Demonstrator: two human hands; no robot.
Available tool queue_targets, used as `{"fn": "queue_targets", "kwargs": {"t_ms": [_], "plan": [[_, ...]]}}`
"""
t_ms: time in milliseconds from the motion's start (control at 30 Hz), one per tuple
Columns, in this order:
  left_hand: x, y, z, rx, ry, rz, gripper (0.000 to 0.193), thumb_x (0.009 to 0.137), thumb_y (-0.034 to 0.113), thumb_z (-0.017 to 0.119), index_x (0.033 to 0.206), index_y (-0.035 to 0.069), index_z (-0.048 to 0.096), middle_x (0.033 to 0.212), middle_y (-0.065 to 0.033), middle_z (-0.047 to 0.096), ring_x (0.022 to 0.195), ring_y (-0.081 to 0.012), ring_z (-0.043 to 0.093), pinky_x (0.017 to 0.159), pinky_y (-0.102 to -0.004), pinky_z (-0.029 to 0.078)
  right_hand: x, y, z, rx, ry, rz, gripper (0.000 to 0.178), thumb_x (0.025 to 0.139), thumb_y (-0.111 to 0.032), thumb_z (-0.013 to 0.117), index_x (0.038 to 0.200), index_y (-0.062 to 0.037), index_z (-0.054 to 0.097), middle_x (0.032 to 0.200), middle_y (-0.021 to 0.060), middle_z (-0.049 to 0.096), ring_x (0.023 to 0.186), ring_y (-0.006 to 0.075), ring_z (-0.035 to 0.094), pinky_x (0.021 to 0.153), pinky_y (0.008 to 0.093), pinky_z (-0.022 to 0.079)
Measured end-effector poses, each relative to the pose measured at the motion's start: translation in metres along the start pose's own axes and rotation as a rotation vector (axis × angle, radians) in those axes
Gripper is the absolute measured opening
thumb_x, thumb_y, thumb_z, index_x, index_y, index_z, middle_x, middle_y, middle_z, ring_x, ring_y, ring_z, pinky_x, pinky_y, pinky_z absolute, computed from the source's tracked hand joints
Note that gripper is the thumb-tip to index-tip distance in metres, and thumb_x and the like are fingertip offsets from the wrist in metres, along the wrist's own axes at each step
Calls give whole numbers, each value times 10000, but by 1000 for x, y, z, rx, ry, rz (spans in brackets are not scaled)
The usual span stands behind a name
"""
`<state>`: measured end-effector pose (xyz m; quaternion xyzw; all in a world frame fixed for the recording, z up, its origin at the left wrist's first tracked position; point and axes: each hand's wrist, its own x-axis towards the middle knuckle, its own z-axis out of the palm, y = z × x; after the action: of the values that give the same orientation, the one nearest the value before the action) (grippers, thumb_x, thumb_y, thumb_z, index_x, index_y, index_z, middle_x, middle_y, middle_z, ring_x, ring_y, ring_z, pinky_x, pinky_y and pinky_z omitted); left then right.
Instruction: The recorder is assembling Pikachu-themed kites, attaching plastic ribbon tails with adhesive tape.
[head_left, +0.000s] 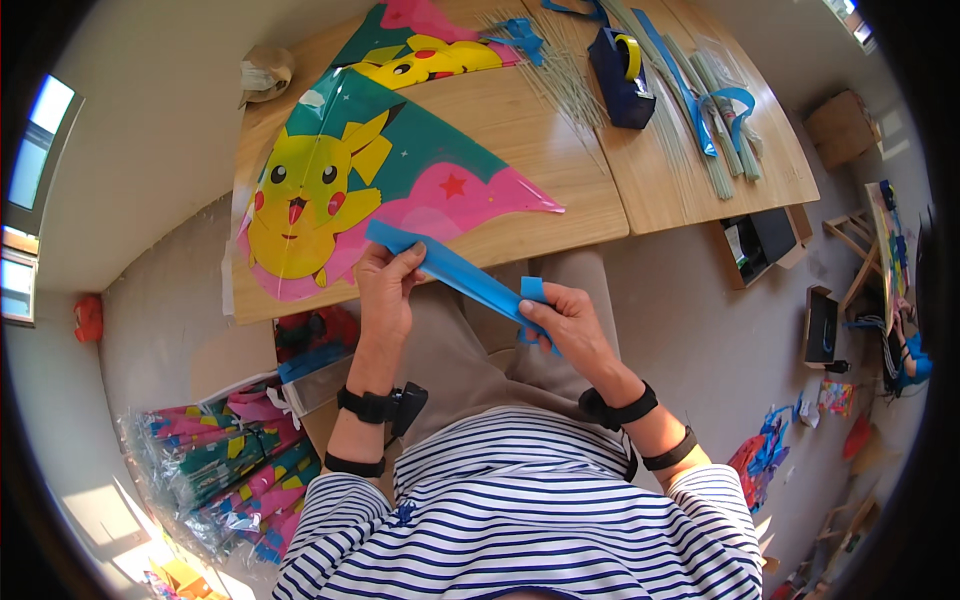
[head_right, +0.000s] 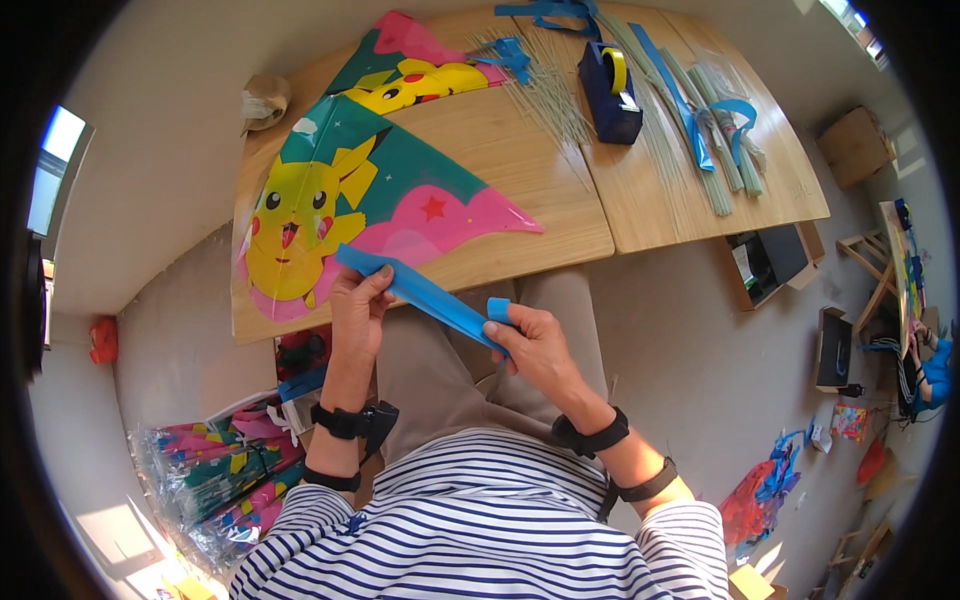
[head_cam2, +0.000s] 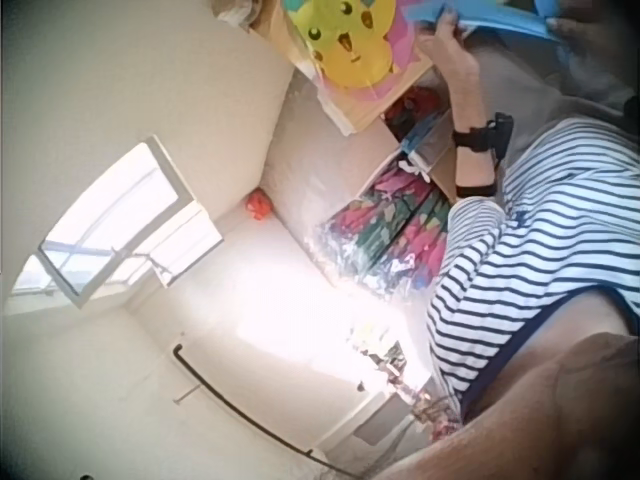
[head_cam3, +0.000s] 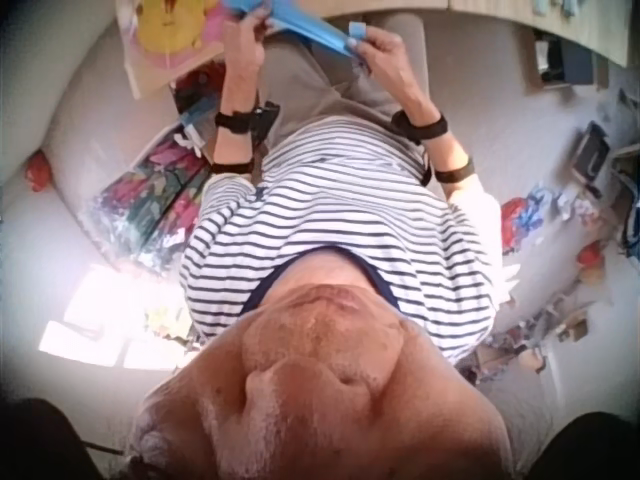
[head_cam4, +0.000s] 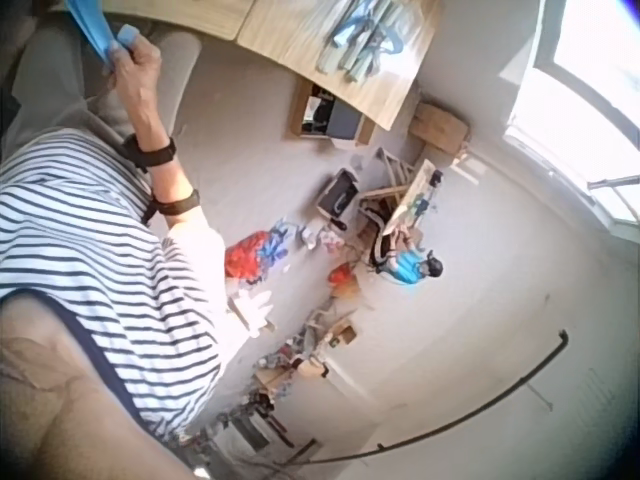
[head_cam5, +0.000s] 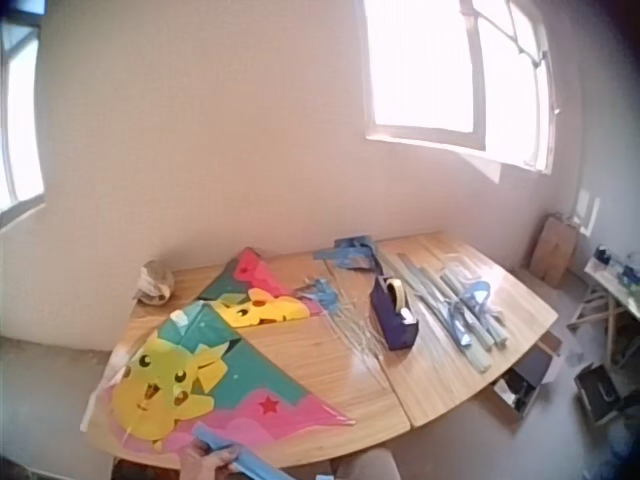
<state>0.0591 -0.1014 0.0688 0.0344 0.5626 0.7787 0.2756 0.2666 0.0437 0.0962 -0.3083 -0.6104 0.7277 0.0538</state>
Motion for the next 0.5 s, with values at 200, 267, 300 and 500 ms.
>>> {"fn": "queue_targets", "kwargs": {"t_ms": [200, 267, 300, 500], "plan": [[58, 37, -21, -57, 13, 24, 163, 848, -6, 741, 967, 69, 659, 812, -19, 672, 585, -88, 594, 535, -199, 502, -4, 4, -23, 3, -26, 15, 144, 946, -144, 654, 876, -20, 675, 639, 5, 593, 501, 52, 507, 463, 215, 396], [89, 56, -39, -52, 45, 53, 163, 853, -1, 739, 971, 74, 656, 806, -17, 672, 579, -91, 596, 536, -201, 506, -8, 5, -36, -10, -6, 6, 137, 940, -139, 657, 878, -20, 679, 637, 5, 590, 501, 51, 505, 462, 214, 394], [106, 65, -50, -42, 76, 69, 160, 856, 2, 739, 970, 76, 655, 804, -17, 673, 579, -94, 600, 539, -203, 510, -8, 6, -42, -17, 10, 5, 134, 937, -136, 658, 878, -18, 681, 636, 6, 590, 502, 51, 505, 462, 214, 394], [203, 114, -82, 102, 237, 150, 179, 856, 23, 748, 992, 70, 642, 842, -27, 679, 639, -124, 649, 595, -249, 554, 8, 0, -45, 10, 79, 26, 136, 924, -131, 666, 856, -14, 680, 640, 19, 592, 512, 57, 514, 453, 217, 388]]}}
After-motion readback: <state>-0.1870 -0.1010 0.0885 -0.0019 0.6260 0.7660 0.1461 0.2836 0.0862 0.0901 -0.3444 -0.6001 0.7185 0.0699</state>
